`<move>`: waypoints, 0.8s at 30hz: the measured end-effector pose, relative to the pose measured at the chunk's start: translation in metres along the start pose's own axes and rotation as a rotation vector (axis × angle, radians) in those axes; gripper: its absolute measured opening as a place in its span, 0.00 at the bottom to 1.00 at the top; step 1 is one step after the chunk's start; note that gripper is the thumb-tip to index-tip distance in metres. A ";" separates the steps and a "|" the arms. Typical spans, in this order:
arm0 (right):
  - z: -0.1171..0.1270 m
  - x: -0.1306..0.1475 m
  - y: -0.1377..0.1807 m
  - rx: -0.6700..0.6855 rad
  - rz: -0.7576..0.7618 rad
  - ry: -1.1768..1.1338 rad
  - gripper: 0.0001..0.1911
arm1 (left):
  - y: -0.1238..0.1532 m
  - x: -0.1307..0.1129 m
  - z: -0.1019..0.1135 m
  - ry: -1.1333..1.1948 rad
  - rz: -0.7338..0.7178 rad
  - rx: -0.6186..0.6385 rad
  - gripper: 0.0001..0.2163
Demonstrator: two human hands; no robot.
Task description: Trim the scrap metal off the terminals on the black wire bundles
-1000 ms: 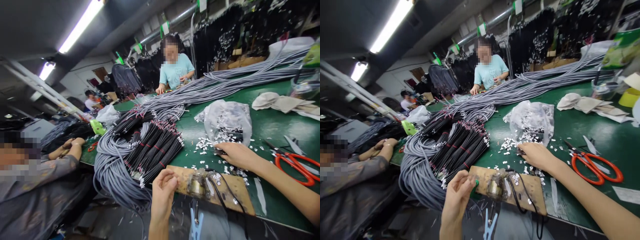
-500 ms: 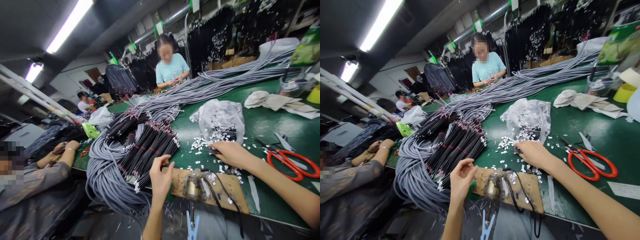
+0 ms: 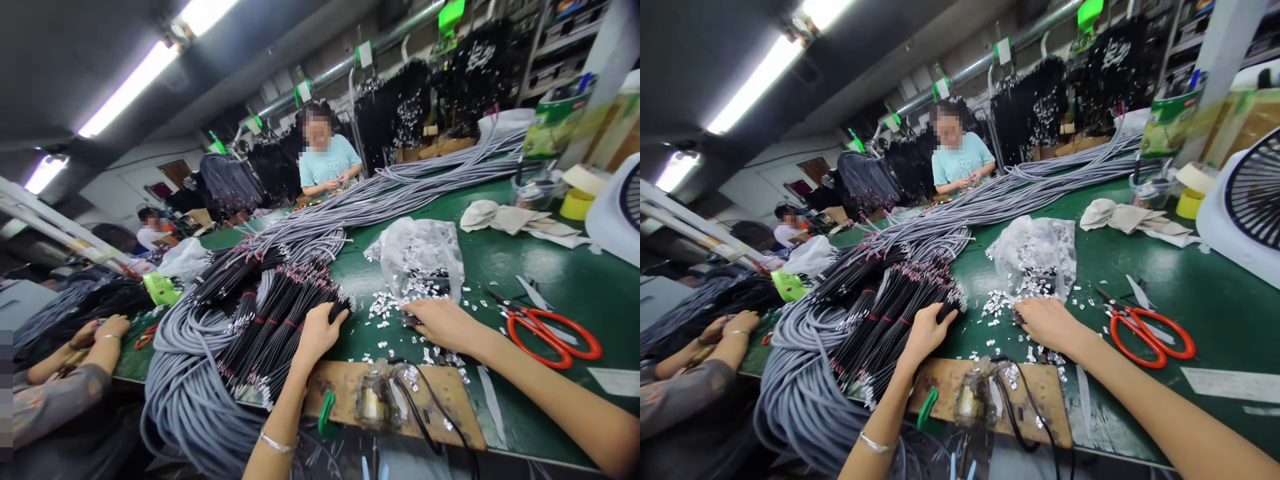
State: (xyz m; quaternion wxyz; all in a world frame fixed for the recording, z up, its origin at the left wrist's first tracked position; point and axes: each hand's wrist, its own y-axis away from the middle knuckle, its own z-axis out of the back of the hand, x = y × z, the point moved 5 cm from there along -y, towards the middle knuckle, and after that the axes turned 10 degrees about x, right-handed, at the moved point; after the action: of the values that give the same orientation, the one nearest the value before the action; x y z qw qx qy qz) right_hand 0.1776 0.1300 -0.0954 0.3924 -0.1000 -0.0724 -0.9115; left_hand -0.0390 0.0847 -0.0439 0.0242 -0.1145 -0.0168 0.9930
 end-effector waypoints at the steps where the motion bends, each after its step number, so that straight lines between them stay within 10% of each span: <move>1: 0.000 0.000 0.000 0.000 -0.002 -0.001 0.14 | -0.005 -0.007 0.004 0.011 -0.029 0.028 0.15; 8: 0.005 0.002 0.001 -0.004 -0.016 -0.008 0.14 | -0.045 -0.055 -0.006 0.083 -0.192 0.153 0.14; 15: -0.001 -0.002 0.002 -0.014 -0.068 -0.071 0.12 | -0.056 -0.044 -0.033 0.191 -0.162 -0.014 0.11; 24: 0.047 0.019 0.006 -0.162 -0.114 -0.290 0.09 | -0.037 -0.052 0.005 0.578 -0.098 0.018 0.14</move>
State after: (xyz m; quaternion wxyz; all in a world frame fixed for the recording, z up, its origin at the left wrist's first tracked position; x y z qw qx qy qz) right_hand 0.1754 0.1223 -0.0452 0.3163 -0.2572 -0.0602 -0.9112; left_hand 0.0121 0.1192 -0.0258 0.0767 -0.3913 -0.0058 0.9171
